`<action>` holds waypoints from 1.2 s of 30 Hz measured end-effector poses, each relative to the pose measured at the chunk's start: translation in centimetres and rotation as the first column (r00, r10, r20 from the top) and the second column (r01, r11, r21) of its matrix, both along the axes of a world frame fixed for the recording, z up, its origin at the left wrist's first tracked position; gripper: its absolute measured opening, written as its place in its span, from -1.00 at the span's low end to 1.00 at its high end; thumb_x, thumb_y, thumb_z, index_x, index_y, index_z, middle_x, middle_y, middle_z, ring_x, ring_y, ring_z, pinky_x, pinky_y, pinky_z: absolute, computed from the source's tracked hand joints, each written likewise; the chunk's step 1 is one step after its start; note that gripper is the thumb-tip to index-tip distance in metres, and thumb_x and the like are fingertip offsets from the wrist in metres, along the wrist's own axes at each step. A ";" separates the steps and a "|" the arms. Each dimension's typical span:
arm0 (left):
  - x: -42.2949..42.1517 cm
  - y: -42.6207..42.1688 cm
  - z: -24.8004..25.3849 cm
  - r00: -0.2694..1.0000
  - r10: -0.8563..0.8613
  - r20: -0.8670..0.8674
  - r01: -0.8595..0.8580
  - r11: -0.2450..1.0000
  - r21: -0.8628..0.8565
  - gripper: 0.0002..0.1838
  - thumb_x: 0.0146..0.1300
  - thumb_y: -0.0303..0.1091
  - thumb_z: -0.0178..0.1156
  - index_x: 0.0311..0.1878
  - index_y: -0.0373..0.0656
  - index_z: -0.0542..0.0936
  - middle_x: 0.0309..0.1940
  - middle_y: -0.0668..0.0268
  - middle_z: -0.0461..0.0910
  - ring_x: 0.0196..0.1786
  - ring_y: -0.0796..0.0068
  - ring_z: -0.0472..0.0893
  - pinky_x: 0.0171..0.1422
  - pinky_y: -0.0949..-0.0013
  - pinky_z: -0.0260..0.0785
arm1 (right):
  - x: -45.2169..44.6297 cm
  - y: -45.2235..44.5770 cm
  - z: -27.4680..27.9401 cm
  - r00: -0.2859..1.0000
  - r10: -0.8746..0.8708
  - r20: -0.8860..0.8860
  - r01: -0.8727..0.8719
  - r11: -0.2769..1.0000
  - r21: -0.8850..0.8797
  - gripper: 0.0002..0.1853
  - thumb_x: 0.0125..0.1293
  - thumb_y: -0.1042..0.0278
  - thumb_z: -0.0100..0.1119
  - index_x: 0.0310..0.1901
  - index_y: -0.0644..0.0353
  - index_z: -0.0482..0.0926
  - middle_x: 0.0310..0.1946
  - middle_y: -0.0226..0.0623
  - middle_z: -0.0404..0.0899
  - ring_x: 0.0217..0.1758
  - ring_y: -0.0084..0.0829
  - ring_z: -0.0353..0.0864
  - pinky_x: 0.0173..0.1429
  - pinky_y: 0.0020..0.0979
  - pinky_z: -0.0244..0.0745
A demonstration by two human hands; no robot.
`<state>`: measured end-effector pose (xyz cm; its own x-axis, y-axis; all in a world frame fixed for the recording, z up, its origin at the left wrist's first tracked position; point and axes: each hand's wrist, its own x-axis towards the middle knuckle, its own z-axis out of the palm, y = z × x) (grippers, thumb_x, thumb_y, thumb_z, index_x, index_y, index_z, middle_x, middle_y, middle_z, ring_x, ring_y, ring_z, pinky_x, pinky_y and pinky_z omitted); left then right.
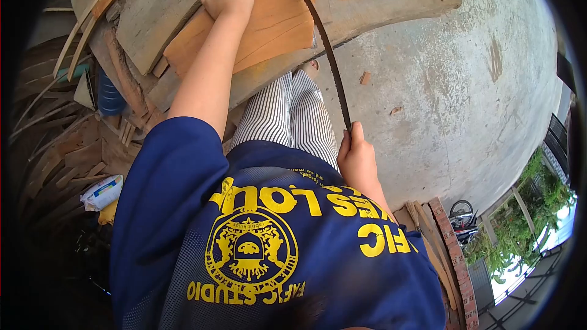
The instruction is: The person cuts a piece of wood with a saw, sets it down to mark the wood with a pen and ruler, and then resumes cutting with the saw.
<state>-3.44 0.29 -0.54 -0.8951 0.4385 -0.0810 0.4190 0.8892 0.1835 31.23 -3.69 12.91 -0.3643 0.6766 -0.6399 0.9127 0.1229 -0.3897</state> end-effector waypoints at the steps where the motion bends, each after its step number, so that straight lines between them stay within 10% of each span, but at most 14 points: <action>1: 0.1 -0.2 -0.3 1.000 -0.002 0.001 0.002 1.000 0.000 -0.51 0.44 -0.13 -0.36 -0.03 -0.15 0.57 -0.08 0.19 0.62 0.06 0.22 0.54 0.23 0.11 0.19 | -0.6 0.7 -2.1 0.997 0.044 -0.065 -0.041 0.998 0.046 -0.89 0.33 0.48 0.01 -0.16 0.24 0.34 -0.59 0.16 0.50 -0.44 0.18 0.55 -0.46 -0.05 0.39; 5: 0.1 -0.2 0.0 0.998 -0.067 -0.015 0.068 0.997 0.029 -0.52 0.43 -0.12 -0.34 -0.05 -0.14 0.57 -0.07 0.17 0.62 0.06 0.20 0.55 0.23 0.09 0.18 | -1.5 1.7 -5.5 0.959 0.185 -0.216 -0.150 0.975 0.166 -0.91 0.32 0.49 0.02 -0.21 0.24 0.33 -0.59 0.12 0.50 -0.48 0.17 0.53 -0.50 -0.07 0.39; 17: 0.7 0.0 0.2 0.998 -0.053 -0.038 0.055 0.998 0.037 -0.55 0.42 -0.16 -0.32 -0.08 -0.15 0.58 -0.05 0.21 0.62 0.07 0.21 0.53 0.24 0.13 0.17 | 11.6 -5.8 -7.1 0.940 -0.116 -0.322 0.190 0.959 0.210 -0.87 0.26 0.52 0.09 -0.16 0.22 0.44 -0.50 0.06 0.54 -0.49 0.04 0.56 -0.48 -0.20 0.41; 36: 0.6 0.7 0.6 0.996 -0.082 0.024 0.082 0.996 -0.017 -0.52 0.42 -0.06 -0.30 -0.11 -0.09 0.62 -0.12 0.20 0.65 -0.01 0.20 0.58 0.23 0.13 0.19 | -6.5 3.0 -7.3 0.970 0.065 -0.232 -0.022 0.983 0.181 -0.89 0.38 0.31 -0.06 -0.21 0.13 0.32 -0.52 0.08 0.56 -0.43 0.15 0.56 -0.38 0.09 0.45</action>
<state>-2.81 1.03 0.09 -0.8541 0.5085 -0.1098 0.4863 0.8554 0.1786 24.75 -0.70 5.58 -0.5222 0.7509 -0.4042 0.7894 0.2463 -0.5623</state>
